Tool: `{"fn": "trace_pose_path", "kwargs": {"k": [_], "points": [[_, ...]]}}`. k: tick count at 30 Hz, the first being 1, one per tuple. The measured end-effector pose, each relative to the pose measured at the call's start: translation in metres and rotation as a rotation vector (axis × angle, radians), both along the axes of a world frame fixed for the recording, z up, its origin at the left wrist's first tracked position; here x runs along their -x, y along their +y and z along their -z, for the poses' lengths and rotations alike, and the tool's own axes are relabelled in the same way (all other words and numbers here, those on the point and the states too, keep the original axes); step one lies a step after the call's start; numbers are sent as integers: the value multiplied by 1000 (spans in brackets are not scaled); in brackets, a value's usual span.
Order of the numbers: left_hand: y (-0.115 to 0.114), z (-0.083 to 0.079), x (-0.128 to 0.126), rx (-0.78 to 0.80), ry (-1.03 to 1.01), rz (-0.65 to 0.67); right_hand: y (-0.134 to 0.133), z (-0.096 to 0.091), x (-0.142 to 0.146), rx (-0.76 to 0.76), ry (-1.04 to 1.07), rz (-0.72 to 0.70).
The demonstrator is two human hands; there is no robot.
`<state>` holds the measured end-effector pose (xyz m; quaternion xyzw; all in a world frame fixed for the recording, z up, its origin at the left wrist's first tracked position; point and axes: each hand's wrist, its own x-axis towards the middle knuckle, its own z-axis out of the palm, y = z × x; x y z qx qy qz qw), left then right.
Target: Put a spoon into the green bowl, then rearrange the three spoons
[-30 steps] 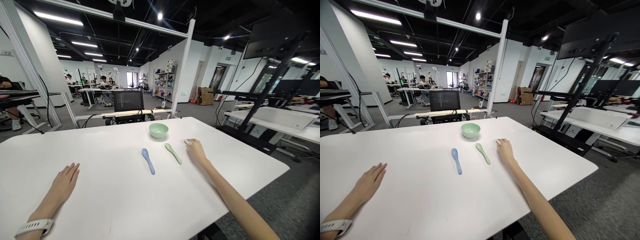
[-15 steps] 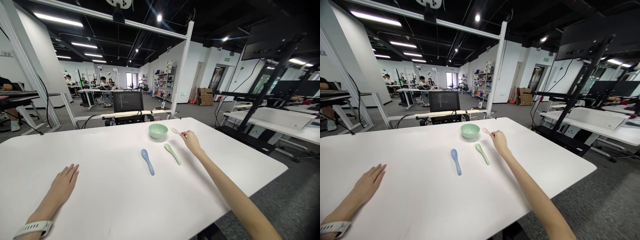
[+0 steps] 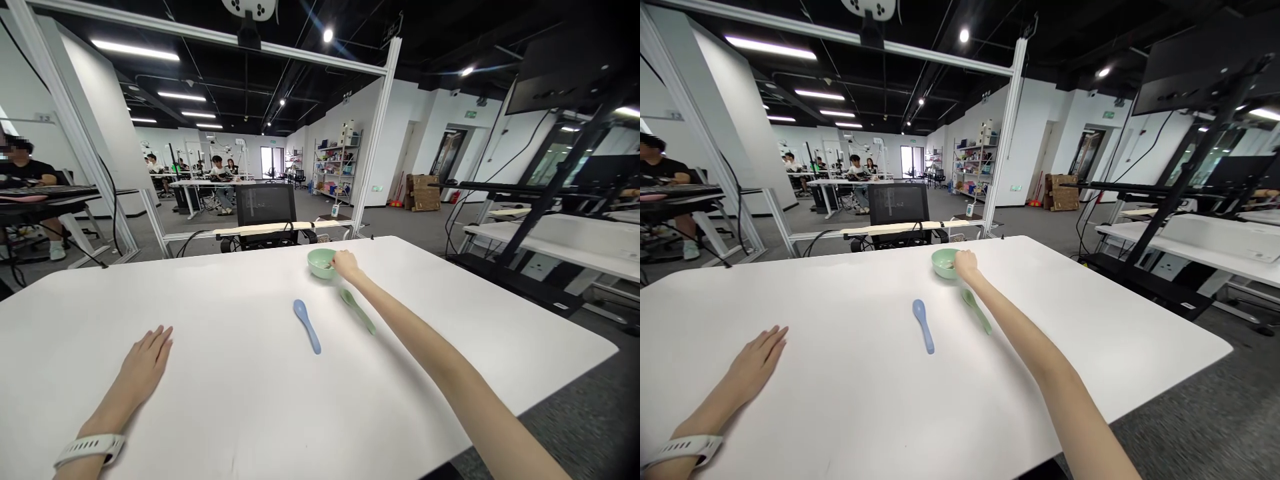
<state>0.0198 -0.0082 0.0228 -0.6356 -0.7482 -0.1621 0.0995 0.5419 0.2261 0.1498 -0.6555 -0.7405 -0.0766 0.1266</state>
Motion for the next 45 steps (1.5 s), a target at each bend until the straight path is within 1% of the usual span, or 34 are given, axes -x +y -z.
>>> {"fn": "trace_pose_path", "kwargs": {"k": [3, 6, 8, 10, 12, 14, 17, 20, 22, 24, 32, 34, 36, 38, 41, 43, 45], "points": [[0, 1, 1, -5, 4, 2, -1, 2, 1, 3, 5, 10], [1, 3, 1, 18, -10, -4, -8, 0, -7, -31, 19, 11], [0, 3, 1, 30, -16, -12, -17, 0, -19, -96, 63, -7], [0, 2, 1, 33, -15, -19, -29, 5, -36, -189, 143, -49], [0, 2, 0, 37, -16, -19, -44, 16, -56, -259, 225, -102], [0, 1, 1, 45, -23, -14, -61, 34, -76, -256, 270, -164], [0, 1, 2, 48, -44, -13, -84, 66, -100, -161, 312, -259], [0, -1, 3, 56, -56, -10, -100, 92, -114, -55, 345, -290], [0, -1, 3, 65, -54, -11, -105, 102, -118, 1, 363, -303], [-1, -2, 3, 70, -53, -20, -107, 105, -119, 39, 376, -316], [0, 1, 5, 61, -58, -10, -109, 105, -117, 53, 401, -288], [0, 1, 5, 58, -54, -2, -106, 103, -117, 28, 407, -268], [0, -1, 4, 57, -57, -2, -100, 97, -115, -28, 422, -242], [-1, -3, 2, 59, -69, -4, -90, 84, -109, -97, 439, -227], [-2, -7, -1, 60, -103, -11, -70, 53, -90, -158, 422, -217], [-2, -8, -2, 61, -118, -19, -56, 29, -71, -154, 354, -193], [-2, -9, -3, 63, -110, -22, -42, 8, -51, -89, 236, -137]]}}
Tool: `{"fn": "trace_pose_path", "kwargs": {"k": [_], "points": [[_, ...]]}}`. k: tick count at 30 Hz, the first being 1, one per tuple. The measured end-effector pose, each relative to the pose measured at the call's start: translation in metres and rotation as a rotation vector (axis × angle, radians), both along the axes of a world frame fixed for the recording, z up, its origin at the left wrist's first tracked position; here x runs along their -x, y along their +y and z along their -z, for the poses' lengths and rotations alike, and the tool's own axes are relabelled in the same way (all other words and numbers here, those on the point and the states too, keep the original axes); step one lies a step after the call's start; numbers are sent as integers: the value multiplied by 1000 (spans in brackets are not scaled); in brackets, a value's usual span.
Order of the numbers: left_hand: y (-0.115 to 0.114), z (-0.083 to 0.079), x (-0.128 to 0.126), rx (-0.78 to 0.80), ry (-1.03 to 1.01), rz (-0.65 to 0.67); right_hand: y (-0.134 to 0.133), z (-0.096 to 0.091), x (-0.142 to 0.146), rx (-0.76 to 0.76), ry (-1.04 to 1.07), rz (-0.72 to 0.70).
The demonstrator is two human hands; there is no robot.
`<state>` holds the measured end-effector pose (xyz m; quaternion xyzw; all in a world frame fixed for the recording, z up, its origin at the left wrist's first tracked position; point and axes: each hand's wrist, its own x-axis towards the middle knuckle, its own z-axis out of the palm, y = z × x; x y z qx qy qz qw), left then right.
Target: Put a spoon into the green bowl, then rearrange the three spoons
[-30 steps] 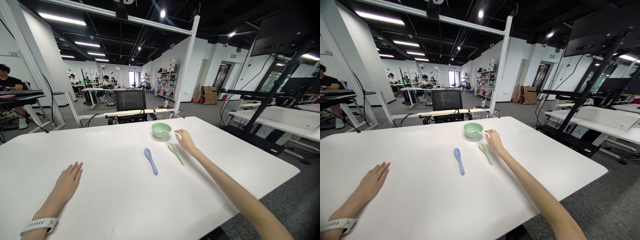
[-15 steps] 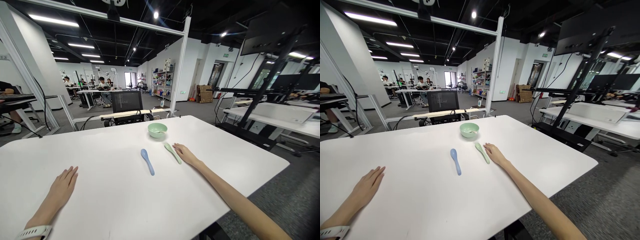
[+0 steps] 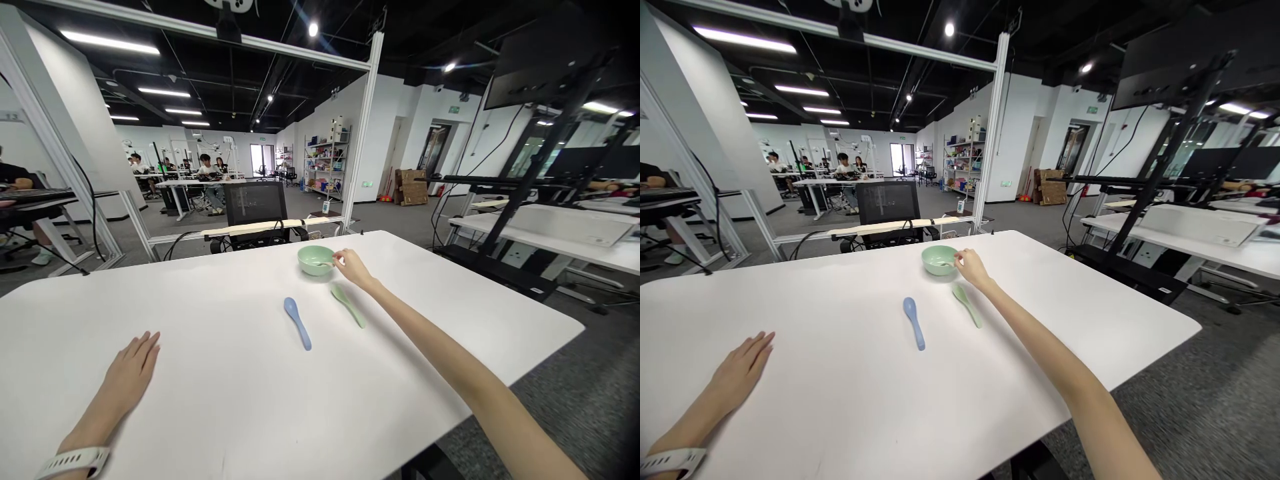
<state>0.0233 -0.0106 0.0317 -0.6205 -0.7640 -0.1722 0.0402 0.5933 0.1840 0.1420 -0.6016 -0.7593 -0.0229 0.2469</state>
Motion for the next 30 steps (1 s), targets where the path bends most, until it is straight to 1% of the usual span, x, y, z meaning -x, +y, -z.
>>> {"fn": "trace_pose_path", "kwargs": {"k": [2, 5, 10, 14, 18, 22, 25, 28, 30], "points": [[0, 0, 0, -2, 24, 9, 12, -16, 18, 95, -114, 62], [1, 2, 0, -14, 51, 13, 26, -29, 39, 196, -189, 117], [1, 8, 3, -54, 69, 20, 41, -33, 60, 283, -244, 166], [1, 11, 4, -75, 72, 22, 46, -33, 69, 334, -269, 175], [1, 13, 4, -87, 79, 28, 48, -33, 75, 353, -267, 183], [2, 14, 5, -98, 92, 21, 45, -37, 79, 342, -223, 200], [3, 15, 6, -73, 100, 20, 37, -48, 74, 318, -166, 199], [4, 15, 8, -66, 88, 27, 20, -57, 63, 269, -113, 188], [5, 16, 10, -77, 73, 24, 0, -54, 55, 217, -37, 155]]}}
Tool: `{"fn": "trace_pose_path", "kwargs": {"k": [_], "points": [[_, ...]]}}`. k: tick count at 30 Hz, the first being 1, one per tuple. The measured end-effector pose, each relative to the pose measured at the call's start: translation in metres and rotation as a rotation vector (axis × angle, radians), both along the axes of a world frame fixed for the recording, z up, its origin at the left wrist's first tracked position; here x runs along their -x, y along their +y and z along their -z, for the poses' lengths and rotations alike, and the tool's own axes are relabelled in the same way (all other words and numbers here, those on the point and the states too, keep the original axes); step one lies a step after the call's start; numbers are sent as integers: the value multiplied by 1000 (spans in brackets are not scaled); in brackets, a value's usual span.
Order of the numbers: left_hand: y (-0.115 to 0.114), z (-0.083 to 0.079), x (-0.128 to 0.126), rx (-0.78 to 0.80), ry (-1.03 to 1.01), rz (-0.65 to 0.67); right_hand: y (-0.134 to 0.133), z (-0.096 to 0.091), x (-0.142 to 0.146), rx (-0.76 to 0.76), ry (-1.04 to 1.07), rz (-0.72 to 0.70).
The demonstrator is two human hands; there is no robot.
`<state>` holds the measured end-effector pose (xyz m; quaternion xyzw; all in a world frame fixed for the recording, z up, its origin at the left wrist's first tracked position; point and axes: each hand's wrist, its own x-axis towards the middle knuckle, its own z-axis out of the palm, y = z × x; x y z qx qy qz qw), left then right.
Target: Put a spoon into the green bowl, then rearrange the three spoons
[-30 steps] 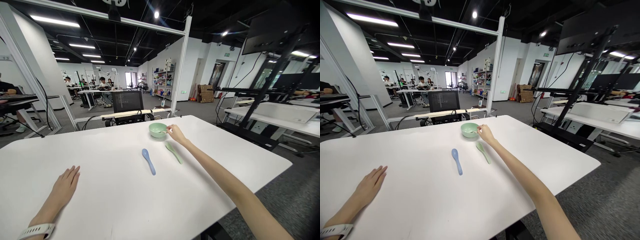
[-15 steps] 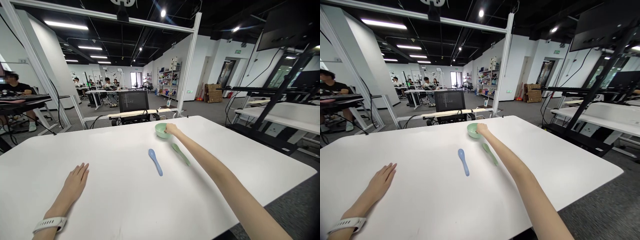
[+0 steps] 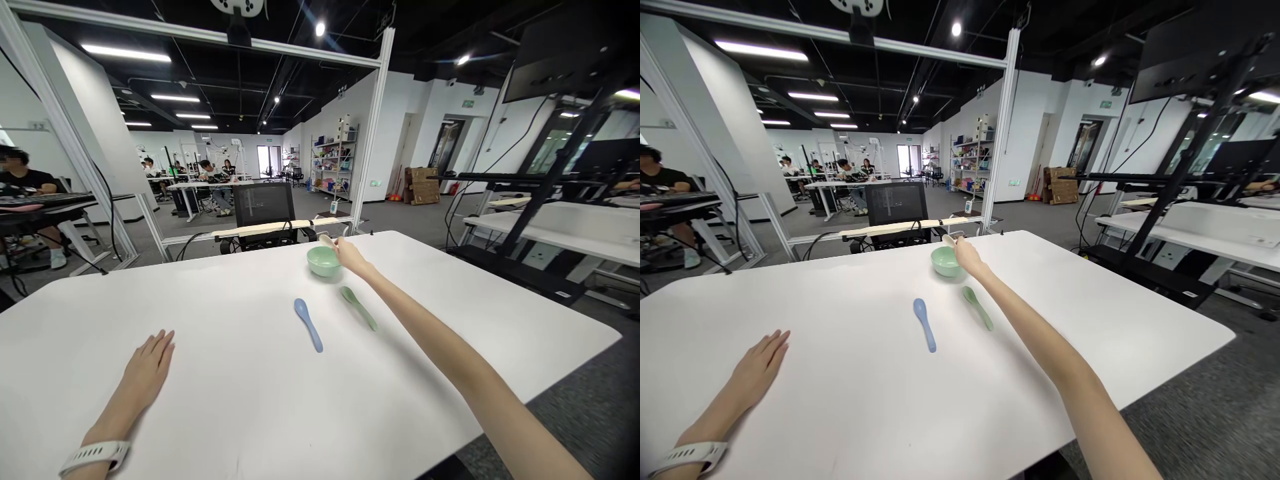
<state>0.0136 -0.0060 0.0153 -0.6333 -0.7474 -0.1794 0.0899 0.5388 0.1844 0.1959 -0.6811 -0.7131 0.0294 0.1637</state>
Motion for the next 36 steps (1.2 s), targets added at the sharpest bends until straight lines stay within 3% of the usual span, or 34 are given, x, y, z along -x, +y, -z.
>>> {"fn": "trace_pose_path", "kwargs": {"k": [3, 7, 12, 17, 21, 29, 32, 36], "points": [[1, 1, 3, -29, -24, 3, -41, 22, -6, -36, 190, -101], [0, -6, -5, -85, -52, 43, -102, 66, 5, 81, 298, -185], [-2, -37, -59, -186, -108, 166, -142, 97, 39, 187, 380, -183], [-2, -73, -146, -125, -180, 369, -141, 100, 50, 182, 341, -208], [8, -85, -215, -127, -178, 522, -130, 93, 16, 73, 380, -144], [28, -73, -353, -47, -152, 829, -102, 88, -77, -123, 525, 149], [33, -68, -392, -20, -147, 897, -95, 95, -93, -158, 573, 213], [52, -61, -427, 22, -150, 925, -90, 103, -100, -173, 584, 214]]}}
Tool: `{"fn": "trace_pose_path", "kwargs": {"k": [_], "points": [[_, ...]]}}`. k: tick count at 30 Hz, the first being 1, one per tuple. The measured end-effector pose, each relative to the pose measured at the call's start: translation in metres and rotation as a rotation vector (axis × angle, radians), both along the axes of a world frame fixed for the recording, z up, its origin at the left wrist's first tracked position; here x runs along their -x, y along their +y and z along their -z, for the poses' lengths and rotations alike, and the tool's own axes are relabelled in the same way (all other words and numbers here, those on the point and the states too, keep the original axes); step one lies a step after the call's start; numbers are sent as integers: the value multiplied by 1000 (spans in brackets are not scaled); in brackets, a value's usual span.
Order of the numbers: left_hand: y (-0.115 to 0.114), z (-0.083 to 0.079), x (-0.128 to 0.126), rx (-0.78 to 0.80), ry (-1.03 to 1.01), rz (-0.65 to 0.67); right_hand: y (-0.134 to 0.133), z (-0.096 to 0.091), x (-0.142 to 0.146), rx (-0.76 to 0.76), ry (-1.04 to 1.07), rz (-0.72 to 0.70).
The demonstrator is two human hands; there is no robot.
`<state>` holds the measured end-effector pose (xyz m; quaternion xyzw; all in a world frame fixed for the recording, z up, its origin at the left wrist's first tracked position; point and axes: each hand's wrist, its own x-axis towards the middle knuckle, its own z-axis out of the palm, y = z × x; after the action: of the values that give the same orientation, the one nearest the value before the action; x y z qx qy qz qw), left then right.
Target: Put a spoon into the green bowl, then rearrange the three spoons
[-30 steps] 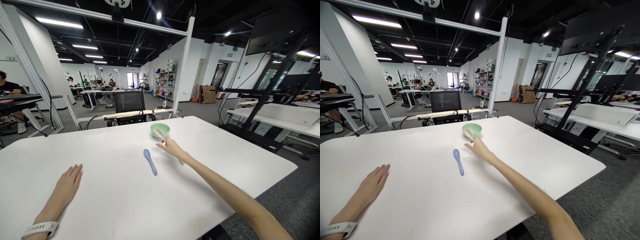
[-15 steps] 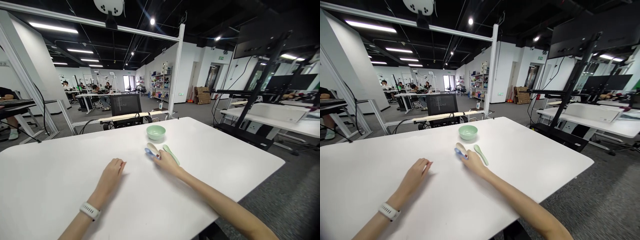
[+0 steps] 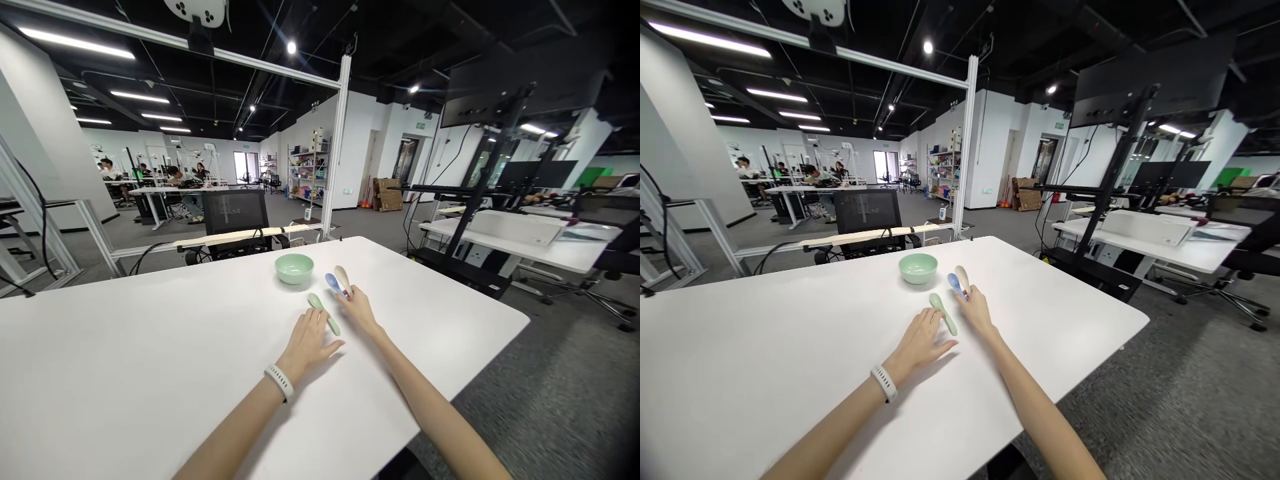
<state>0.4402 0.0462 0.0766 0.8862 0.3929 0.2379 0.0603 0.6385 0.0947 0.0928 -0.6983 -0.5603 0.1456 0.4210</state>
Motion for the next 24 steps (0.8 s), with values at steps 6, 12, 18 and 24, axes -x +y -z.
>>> {"fn": "trace_pose_path", "kwargs": {"k": [6, 12, 18, 24], "points": [[28, 14, -23, 59, 64, 29, -1, 3, 4, 38, -38, -8], [21, 20, 10, 85, 93, -26, -14, 2, 24, 163, -141, -78], [-5, 25, 72, 110, 85, -115, -30, 4, 43, 223, -219, -166], [-20, 27, 97, 104, 59, -147, -33, 1, 43, 273, -242, -186]]}}
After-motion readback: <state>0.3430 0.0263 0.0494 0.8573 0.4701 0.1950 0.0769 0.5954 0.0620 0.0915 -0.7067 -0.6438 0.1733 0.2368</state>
